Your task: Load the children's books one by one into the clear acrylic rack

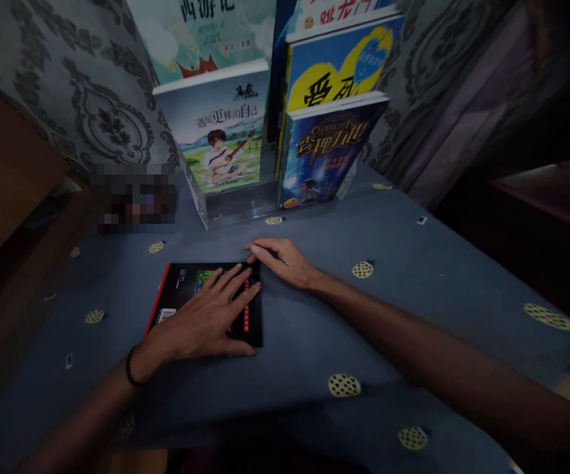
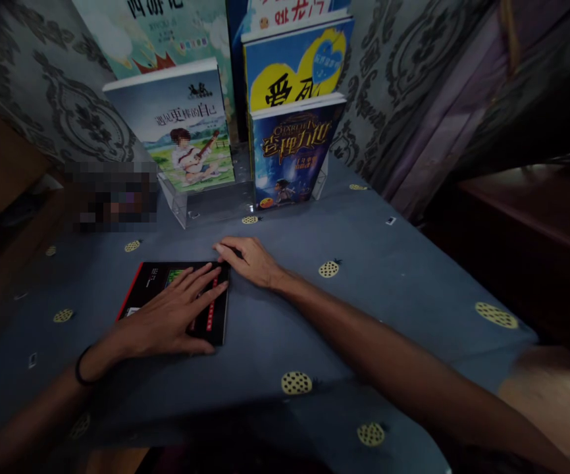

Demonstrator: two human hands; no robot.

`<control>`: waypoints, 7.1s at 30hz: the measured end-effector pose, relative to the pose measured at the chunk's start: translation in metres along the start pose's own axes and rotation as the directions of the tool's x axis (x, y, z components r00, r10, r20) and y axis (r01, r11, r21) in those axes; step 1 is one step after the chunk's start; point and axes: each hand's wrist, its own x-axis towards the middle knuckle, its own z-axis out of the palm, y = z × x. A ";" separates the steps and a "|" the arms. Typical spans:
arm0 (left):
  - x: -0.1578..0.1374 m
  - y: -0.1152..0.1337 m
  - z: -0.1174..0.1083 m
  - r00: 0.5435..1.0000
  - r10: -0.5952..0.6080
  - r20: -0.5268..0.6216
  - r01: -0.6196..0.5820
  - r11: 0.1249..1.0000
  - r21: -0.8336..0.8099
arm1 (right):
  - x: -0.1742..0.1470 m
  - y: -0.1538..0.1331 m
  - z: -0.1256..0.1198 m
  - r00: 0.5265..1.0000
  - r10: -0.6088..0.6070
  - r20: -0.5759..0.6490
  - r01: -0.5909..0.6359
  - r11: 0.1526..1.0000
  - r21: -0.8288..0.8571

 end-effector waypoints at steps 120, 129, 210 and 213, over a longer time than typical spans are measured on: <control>-0.039 -0.056 0.018 0.853 -0.254 -0.457 0.283 0.959 -0.004 | -0.010 -0.012 0.043 0.902 -0.094 0.421 0.254 0.905 -0.343; -0.066 -0.029 0.010 0.961 -0.100 -0.257 0.112 0.993 0.030 | -0.009 -0.006 0.036 0.932 -0.062 0.357 0.187 0.926 -0.328; -0.034 -0.088 0.027 0.732 -0.482 -0.482 0.274 0.855 -0.440 | 0.016 -0.038 0.054 0.900 -0.202 0.386 0.384 0.786 -0.485; -0.033 -0.088 0.030 0.720 -0.478 -0.504 0.256 0.857 -0.447 | 0.029 -0.041 0.070 0.883 -0.153 0.445 0.384 0.779 -0.495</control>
